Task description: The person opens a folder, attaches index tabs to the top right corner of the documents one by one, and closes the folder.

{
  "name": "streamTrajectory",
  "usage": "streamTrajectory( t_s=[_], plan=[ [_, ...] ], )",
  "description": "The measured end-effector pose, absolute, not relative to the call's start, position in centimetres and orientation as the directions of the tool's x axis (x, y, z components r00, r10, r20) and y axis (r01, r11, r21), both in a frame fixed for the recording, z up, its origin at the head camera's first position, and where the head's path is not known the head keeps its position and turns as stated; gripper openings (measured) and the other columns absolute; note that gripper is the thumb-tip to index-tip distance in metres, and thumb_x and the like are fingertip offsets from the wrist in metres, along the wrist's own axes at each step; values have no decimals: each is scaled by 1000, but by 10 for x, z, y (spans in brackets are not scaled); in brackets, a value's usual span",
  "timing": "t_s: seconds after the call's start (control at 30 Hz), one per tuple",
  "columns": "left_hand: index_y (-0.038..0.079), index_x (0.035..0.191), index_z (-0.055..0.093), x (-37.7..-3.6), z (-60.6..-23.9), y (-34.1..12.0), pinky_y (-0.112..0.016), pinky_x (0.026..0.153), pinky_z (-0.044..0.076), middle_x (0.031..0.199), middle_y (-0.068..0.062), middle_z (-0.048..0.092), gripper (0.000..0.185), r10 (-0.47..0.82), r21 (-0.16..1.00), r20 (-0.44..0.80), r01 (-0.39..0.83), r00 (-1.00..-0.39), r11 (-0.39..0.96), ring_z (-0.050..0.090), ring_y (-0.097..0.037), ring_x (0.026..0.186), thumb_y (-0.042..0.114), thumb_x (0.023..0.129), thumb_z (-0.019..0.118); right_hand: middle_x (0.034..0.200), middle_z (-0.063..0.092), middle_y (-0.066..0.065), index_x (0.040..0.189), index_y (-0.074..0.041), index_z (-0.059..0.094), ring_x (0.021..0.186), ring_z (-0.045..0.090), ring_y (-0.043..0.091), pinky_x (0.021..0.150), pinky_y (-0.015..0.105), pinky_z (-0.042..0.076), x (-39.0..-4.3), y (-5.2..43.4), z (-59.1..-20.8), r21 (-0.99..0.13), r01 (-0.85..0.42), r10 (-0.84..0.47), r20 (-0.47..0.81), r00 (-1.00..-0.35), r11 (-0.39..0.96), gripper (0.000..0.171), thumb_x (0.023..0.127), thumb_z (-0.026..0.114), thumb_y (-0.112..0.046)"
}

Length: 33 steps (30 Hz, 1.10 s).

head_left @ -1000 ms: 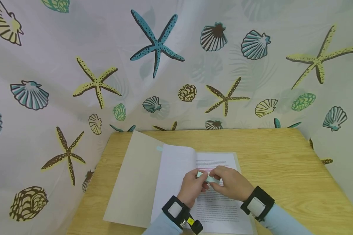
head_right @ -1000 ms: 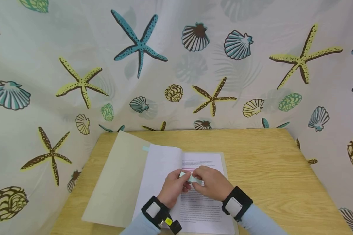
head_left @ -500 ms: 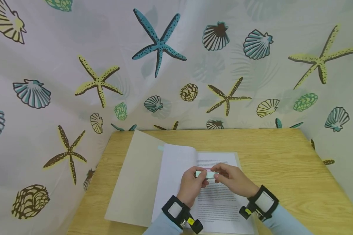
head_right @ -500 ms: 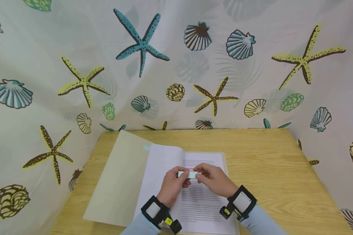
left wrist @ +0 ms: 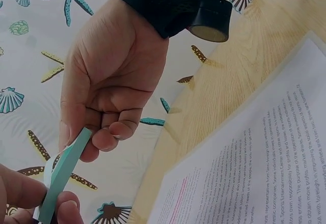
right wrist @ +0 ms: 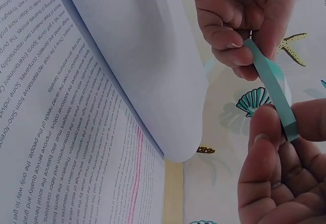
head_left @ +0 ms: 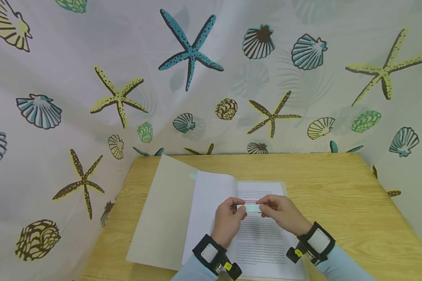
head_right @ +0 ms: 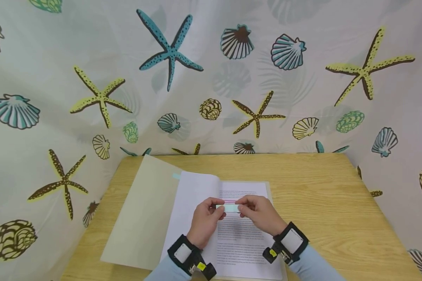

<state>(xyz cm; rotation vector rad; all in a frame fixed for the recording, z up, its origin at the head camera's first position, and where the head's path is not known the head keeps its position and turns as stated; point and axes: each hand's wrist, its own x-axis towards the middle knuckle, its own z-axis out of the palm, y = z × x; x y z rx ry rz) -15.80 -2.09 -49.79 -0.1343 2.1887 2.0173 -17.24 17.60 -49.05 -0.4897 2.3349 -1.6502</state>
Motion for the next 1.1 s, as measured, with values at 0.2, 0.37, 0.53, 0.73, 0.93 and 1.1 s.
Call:
streamTrajectory(
  t_s=[0.2, 0.37, 0.53, 0.73, 0.93, 1.1],
  plan=[
    [14, 104, 64, -157, -497, -21, -25, 63, 48, 88, -3, 62, 17, 77, 982, -154, -144, -985, 122, 58, -15, 75, 12, 88, 67, 97, 67, 11, 106, -3, 66, 81, 66, 29, 73, 37, 55, -172, 177, -491, -943, -127, -383, 0, -924, 306, 22, 96, 60, -21],
    [16, 106, 63, -156, -496, -21, -24, 64, 51, 93, 3, 60, 31, 143, 972, -50, -15, -988, 236, 57, -12, 76, 11, 79, 78, 96, 67, 11, 105, -2, 65, 79, 65, 28, 70, 34, 55, -171, 177, -490, -946, -107, -353, -9, -936, 307, 22, 95, 61, -21],
    [16, 103, 64, -156, -493, -18, -22, 64, 49, 96, 2, 60, 25, 144, 943, 38, 83, -989, 321, 53, -9, 75, 16, 81, 78, 94, 66, 11, 104, -1, 64, 78, 64, 29, 68, 32, 54, -171, 176, -488, -950, -87, -334, -19, -943, 301, 23, 95, 62, -22],
    [14, 97, 66, -158, -489, -17, -21, 60, 45, 85, 6, 59, 11, 116, 929, 66, 103, -991, 355, 50, -9, 72, 22, 90, 68, 95, 65, 14, 113, 1, 62, 82, 63, 30, 71, 35, 55, -171, 176, -487, -954, -68, -321, -31, -947, 292, 29, 98, 57, -24],
    [12, 98, 66, -161, -490, -16, -21, 60, 47, 85, 7, 62, 9, 111, 931, 80, 114, -991, 348, 55, -7, 73, 20, 93, 65, 91, 64, 13, 117, 2, 60, 76, 62, 25, 68, 33, 54, -174, 180, -489, -950, -53, -315, -49, -948, 309, 30, 96, 60, -21],
    [13, 98, 65, -160, -489, -13, -23, 71, 51, 94, 5, 63, 7, 115, 911, 171, 201, -979, 359, 59, -8, 82, 14, 91, 66, 88, 61, 6, 109, -2, 64, 66, 52, 14, 58, 25, 46, -176, 181, -492, -923, -107, -317, -17, -948, 370, 28, 91, 68, -22]
  ],
)
